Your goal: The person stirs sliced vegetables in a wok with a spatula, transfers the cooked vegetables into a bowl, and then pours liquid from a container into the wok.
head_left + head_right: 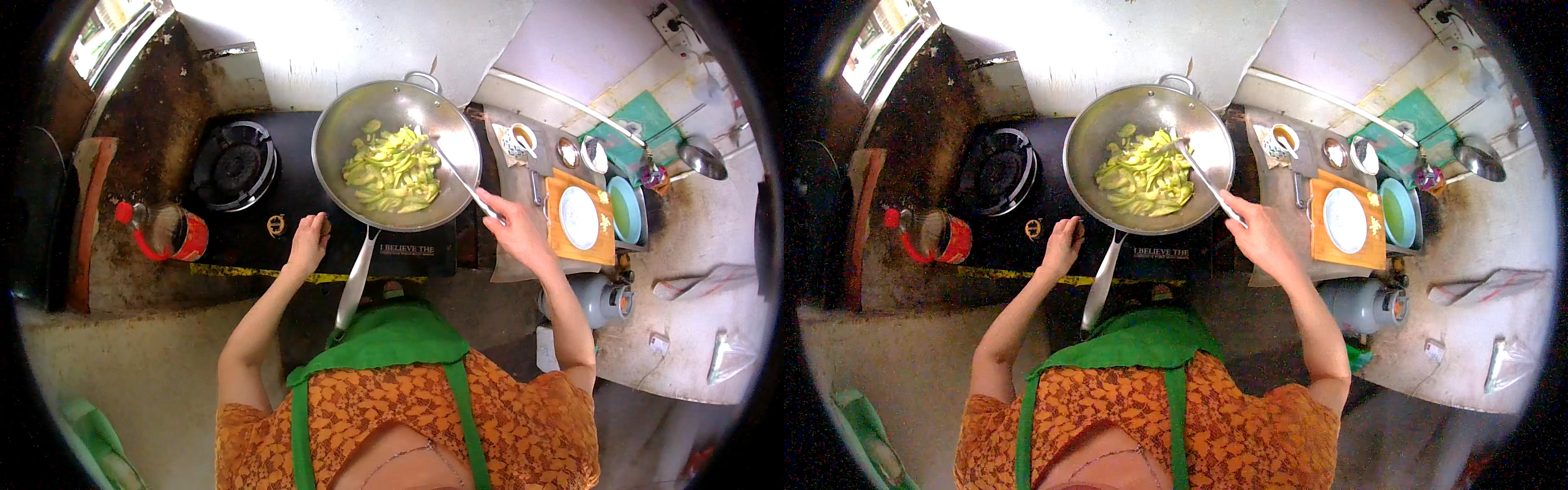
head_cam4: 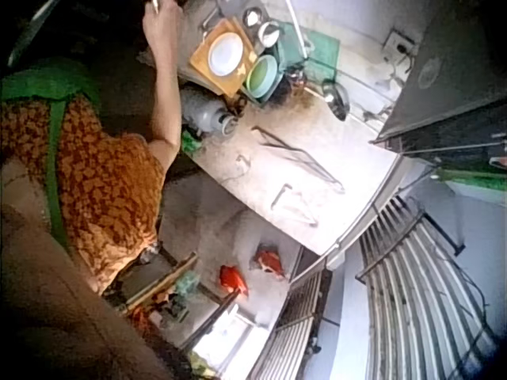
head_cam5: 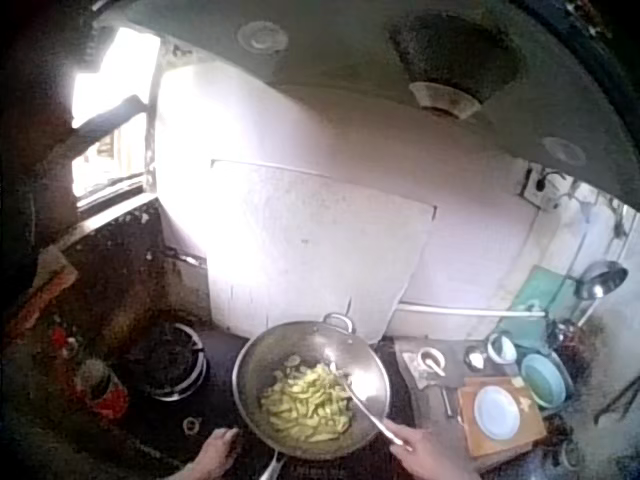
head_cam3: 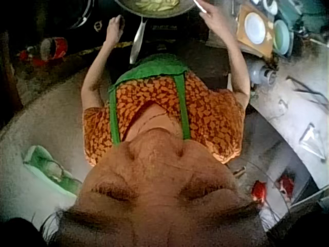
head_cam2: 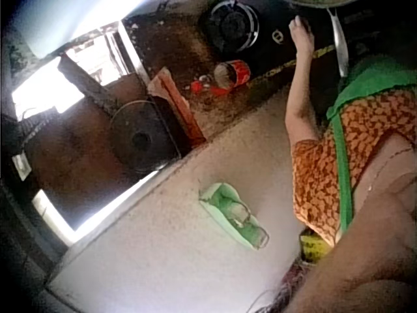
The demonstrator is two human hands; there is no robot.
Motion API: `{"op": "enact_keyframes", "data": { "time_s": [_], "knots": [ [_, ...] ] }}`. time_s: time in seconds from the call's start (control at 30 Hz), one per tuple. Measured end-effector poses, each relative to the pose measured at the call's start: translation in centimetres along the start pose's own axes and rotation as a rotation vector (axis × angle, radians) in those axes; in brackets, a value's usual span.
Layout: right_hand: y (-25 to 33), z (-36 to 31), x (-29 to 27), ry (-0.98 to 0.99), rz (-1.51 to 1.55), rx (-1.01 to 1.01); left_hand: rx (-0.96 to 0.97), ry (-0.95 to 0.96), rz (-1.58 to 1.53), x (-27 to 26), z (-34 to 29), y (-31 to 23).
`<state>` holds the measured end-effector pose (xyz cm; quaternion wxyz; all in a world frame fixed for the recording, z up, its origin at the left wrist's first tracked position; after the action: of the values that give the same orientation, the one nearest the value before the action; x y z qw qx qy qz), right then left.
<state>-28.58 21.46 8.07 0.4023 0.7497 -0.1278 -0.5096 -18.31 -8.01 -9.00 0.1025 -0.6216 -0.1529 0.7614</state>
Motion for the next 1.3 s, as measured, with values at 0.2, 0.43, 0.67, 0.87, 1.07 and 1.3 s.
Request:
{"op": "enact_keyframes", "data": {
  "time_s": [0.2,0.43,0.67,0.87,1.07,1.3],
  "knots": [
    [-1.8,-0.5,0.4,-0.025,0.070,0.052,-0.052,-0.075,0.018,-1.7,-0.4,-0.3],
    [0.9,-4.9,-1.9,0.149,-0.116,0.123,-0.558,0.481,-1.067,-0.5,-8.1,-4.7],
    [-1.9,-0.2,0.8,-0.012,-0.040,0.082,-0.582,0.780,-1.241,-0.3,-10.5,-10.4],
    [-2.2,2.5,1.6,-0.093,0.042,-0.065,-0.636,0.764,-1.209,-0.3,-10.6,-10.4],
    [-0.9,0.5,0.8,0.038,-0.003,-0.027,-0.674,0.732,-1.206,-0.4,-10.8,-10.3],
    [-1.0,1.2,2.8,-0.031,-0.045,-0.119,-0.681,0.726,-1.216,-0.7,-10.7,-10.5]
  ]
}}
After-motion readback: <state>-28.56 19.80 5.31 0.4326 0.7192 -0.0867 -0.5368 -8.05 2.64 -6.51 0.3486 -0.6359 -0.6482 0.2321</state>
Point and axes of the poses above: each hand's wrist, its own z-axis towards the middle knuckle, its own x-axis out of the palm, y = z × x, the point moved 10 cm from there along z, towards the middle knuckle, and after that the axes turned 15 degrees about z, right-handed, at the moved point
